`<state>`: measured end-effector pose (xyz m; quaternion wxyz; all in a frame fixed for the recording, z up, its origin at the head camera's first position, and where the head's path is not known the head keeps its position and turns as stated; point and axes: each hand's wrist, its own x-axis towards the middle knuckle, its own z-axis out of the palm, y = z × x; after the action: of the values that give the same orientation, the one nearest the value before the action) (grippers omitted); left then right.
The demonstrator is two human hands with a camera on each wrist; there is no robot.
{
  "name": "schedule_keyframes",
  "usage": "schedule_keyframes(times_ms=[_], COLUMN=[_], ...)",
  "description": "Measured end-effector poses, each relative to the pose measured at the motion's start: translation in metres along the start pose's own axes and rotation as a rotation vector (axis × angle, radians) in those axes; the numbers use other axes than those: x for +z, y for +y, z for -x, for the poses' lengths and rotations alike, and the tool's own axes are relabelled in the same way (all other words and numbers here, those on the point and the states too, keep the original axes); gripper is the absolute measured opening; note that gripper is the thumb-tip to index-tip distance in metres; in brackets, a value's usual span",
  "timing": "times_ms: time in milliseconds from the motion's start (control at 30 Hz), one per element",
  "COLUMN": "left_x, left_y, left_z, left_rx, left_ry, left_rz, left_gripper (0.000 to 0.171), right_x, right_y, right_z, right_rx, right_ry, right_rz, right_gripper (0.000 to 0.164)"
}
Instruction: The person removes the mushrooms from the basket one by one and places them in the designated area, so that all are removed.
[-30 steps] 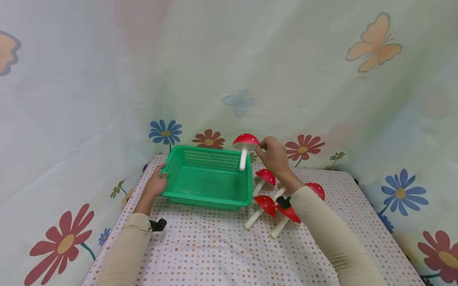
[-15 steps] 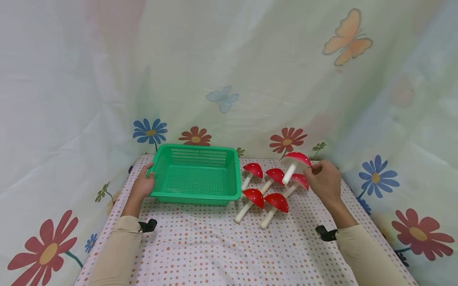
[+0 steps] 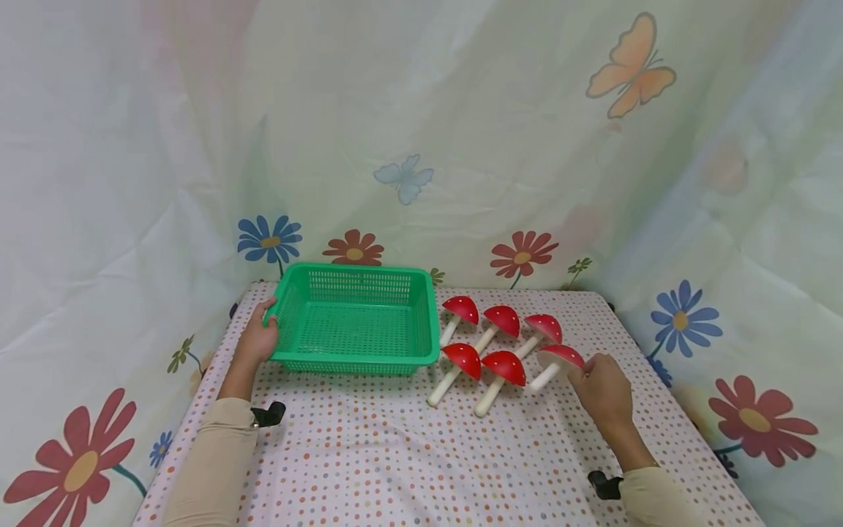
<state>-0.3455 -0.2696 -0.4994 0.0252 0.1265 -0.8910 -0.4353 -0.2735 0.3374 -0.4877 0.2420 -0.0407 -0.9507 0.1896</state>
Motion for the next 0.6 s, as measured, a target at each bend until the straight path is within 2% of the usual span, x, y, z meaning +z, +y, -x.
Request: schedule_keyframes(times_ms=[267,433,600], left_x=[0.0,-0.001,-0.002], left_y=[0.002,0.003,0.002], left_z=[0.0,0.0,0.0], left_rx=[-0.002,0.0,-0.011], left_ry=[0.004,0.001,0.001], left_rz=[-0.003,-0.007,-0.009], left_gripper=[0.052,0.052,0.052], right_x=[0.022,0.024,0.019], right_y=[0.002,0.0,-0.006], right_z=[0.009,0.011,0.015], right_rx=[-0.04,-0.032,-0.012], right_ry=[-0.064,-0.119,-0.21], right_rz=[0.123,0.148,0.139], right_gripper=[0.024,0.027,0.028])
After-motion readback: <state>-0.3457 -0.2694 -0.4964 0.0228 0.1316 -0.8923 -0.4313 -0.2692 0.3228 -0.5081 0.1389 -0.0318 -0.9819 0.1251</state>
